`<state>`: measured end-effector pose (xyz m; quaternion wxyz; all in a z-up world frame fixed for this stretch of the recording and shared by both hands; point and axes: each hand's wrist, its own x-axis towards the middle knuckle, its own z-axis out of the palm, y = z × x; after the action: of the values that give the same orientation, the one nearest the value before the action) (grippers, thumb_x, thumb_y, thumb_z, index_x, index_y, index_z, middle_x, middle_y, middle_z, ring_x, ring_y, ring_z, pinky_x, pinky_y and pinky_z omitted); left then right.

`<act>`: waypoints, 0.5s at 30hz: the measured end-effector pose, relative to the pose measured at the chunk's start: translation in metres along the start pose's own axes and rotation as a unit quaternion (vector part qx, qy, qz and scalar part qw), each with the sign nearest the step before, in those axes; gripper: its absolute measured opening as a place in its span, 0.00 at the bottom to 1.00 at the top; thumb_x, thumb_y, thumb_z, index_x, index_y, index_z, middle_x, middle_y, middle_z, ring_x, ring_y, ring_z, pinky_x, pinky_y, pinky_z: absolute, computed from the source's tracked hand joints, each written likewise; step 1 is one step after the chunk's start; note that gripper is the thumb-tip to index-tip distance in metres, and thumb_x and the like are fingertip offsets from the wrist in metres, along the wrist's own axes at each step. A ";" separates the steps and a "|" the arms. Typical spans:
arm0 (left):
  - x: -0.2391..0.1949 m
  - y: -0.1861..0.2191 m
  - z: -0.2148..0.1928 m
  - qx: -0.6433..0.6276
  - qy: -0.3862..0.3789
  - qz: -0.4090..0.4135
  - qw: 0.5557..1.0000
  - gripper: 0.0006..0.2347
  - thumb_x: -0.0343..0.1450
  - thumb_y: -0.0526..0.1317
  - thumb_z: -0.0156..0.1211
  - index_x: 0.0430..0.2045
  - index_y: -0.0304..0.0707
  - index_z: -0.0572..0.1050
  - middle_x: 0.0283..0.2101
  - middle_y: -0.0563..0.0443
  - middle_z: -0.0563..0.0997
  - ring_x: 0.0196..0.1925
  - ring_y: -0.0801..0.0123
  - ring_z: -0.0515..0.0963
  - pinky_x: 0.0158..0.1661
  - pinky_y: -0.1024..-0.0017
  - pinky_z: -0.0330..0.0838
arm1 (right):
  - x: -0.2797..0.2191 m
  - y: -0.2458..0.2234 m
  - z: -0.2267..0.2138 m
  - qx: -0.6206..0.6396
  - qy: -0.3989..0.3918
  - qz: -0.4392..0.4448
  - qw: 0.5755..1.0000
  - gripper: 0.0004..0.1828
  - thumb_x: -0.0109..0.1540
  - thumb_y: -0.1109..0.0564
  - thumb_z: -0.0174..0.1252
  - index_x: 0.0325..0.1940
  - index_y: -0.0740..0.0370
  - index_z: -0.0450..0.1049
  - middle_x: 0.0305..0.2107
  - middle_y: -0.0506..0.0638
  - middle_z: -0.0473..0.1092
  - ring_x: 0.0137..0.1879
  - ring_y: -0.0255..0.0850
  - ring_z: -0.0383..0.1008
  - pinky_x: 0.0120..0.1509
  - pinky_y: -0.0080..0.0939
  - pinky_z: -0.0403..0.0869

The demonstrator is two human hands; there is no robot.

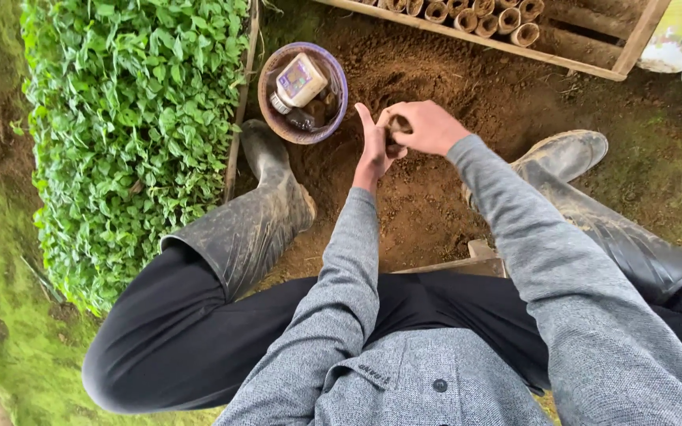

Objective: The person sits on a small stool and fills small cylindrical pots with soil from a pile on the ground. They use both hands to scoop soil, pack it into the pots, and place the filled pots into a wooden tray. The person also handles a small plastic bag and a container of seeds or fertilizer.

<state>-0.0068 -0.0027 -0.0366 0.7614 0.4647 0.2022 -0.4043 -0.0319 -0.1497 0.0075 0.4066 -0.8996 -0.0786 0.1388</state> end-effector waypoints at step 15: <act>-0.003 -0.062 -0.026 0.540 0.405 0.360 0.644 0.13 0.77 0.47 0.41 0.49 0.46 0.70 0.64 0.51 0.70 0.69 0.64 0.63 0.63 0.60 0.45 | -0.070 0.243 -0.136 -0.124 0.391 0.172 0.896 0.19 0.60 0.62 0.74 0.53 0.67 0.77 0.41 0.63 0.75 0.46 0.55 0.74 0.48 0.52 0.77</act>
<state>-0.0570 0.0061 -0.0809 0.3036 0.9468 0.0533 0.0926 -0.0488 -0.4235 -0.0772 0.2597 -0.9238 0.2265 -0.1670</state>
